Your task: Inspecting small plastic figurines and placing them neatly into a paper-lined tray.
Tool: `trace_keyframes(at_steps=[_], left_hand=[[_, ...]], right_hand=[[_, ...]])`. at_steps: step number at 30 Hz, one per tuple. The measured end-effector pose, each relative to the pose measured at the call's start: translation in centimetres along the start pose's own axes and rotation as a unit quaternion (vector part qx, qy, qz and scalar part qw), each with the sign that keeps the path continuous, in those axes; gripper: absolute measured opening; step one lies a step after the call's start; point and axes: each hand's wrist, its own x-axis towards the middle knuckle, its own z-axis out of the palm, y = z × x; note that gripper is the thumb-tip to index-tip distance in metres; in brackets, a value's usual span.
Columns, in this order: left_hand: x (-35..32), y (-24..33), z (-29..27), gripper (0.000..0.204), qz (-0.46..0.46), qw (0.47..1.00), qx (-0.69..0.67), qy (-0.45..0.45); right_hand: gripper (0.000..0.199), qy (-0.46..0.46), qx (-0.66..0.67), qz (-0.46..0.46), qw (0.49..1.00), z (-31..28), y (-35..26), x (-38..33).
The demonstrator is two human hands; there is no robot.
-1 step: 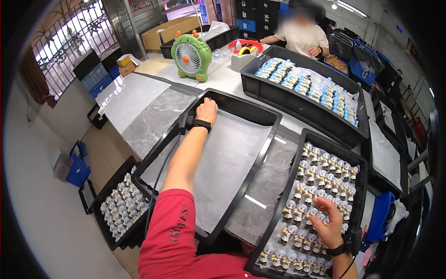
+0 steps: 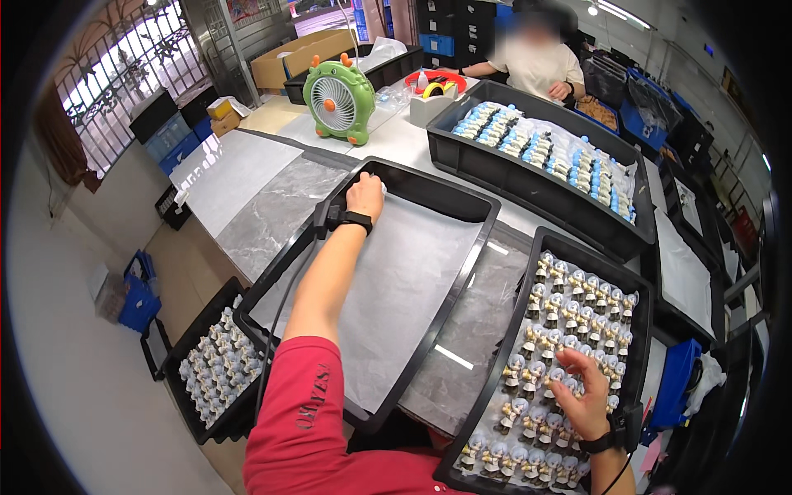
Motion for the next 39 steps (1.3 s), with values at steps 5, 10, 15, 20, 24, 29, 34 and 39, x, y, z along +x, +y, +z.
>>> trace_keyframes(at_steps=[5, 10, 15, 20, 24, 29, 34, 39], left_hand=[[-1.6, -1.0, -3.2, 0.019, 0.033, 0.998, 0.026, -0.037], [-3.1, -2.6, -3.3, 0.016, 0.071, 0.992, 0.088, -0.056], [-3.7, -3.7, -1.8, 0.016, 0.059, 0.989, 0.120, -0.067], [-4.4, -3.1, -2.7, 0.018, 0.018, 0.996, 0.035, -0.085], [-4.8, -2.5, -3.7, 0.012, 0.036, 0.996, 0.037, -0.071], [-4.4, -3.2, -3.1, 0.013, 0.054, 0.992, 0.090, -0.075], [-4.4, -3.8, -1.9, 0.017, 0.063, 0.992, 0.093, -0.061], [-4.6, -3.9, -1.5, 0.019, 0.048, 0.996, 0.058, -0.040]], right_hand=[[0.043, -0.005, -0.003, -0.004, 1.000, -0.1, 0.1, 0.1], [0.043, -0.010, 0.008, -0.002, 1.000, 0.0, 0.2, 0.2], [0.043, -0.016, 0.000, -0.009, 1.000, 0.1, 0.0, 0.2], [0.042, -0.017, -0.002, -0.002, 1.000, 0.0, 0.0, 0.1], [0.041, -0.025, 0.000, -0.010, 1.000, 0.0, 0.2, 0.2], [0.040, -0.032, -0.010, -0.009, 0.999, -0.1, 0.1, 0.3], [0.038, -0.035, -0.011, -0.004, 0.999, -0.1, 0.0, 0.3], [0.033, -0.039, -0.020, -0.010, 0.999, -0.2, 0.0, 0.2]])
